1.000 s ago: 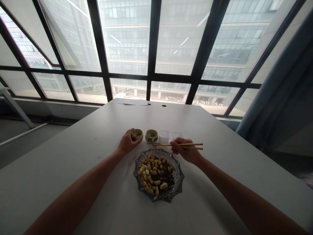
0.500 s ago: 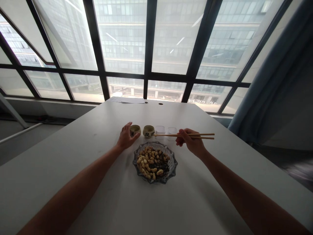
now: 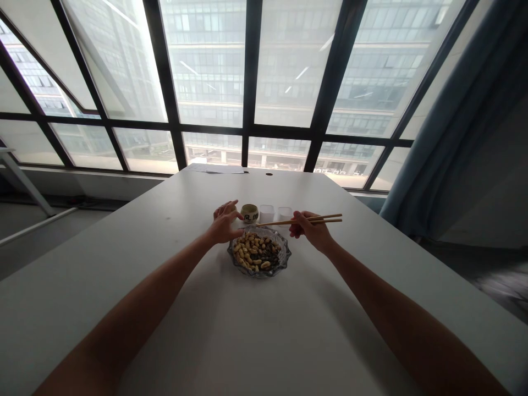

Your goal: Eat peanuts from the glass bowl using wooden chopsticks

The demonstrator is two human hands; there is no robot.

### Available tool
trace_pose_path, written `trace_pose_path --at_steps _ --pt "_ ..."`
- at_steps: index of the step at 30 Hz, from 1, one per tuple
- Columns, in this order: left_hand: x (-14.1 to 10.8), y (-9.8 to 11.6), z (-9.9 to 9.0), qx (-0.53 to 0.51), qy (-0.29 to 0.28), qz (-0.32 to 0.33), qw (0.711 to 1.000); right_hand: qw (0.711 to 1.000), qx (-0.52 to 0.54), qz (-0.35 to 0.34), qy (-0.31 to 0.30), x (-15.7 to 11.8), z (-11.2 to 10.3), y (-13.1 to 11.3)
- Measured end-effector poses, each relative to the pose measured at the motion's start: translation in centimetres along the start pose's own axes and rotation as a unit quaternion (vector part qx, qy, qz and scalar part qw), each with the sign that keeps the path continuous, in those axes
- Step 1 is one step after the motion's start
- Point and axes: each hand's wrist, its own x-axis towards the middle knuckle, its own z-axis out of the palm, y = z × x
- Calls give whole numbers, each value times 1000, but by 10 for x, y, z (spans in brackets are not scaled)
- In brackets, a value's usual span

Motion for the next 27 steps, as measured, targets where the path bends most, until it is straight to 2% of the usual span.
trace_pose_path --at_steps 9,16,19,23,27 --pt "12 -6 15 -18 76 -36 996 1000 9 -12 5 12 -3 4" --pt "10 -34 21 -72 148 -141 976 1000 7 -12 -3 26 -4 7" --pt "12 -49 25 -115 147 -169 968 1000 22 -5 4 28 -6 14" --pt "12 -66 34 -173 115 -183 961 999 33 4 16 30 -8 27" --pt "13 -74 40 -179 108 -193 959 999 44 20 3 31 -8 39"
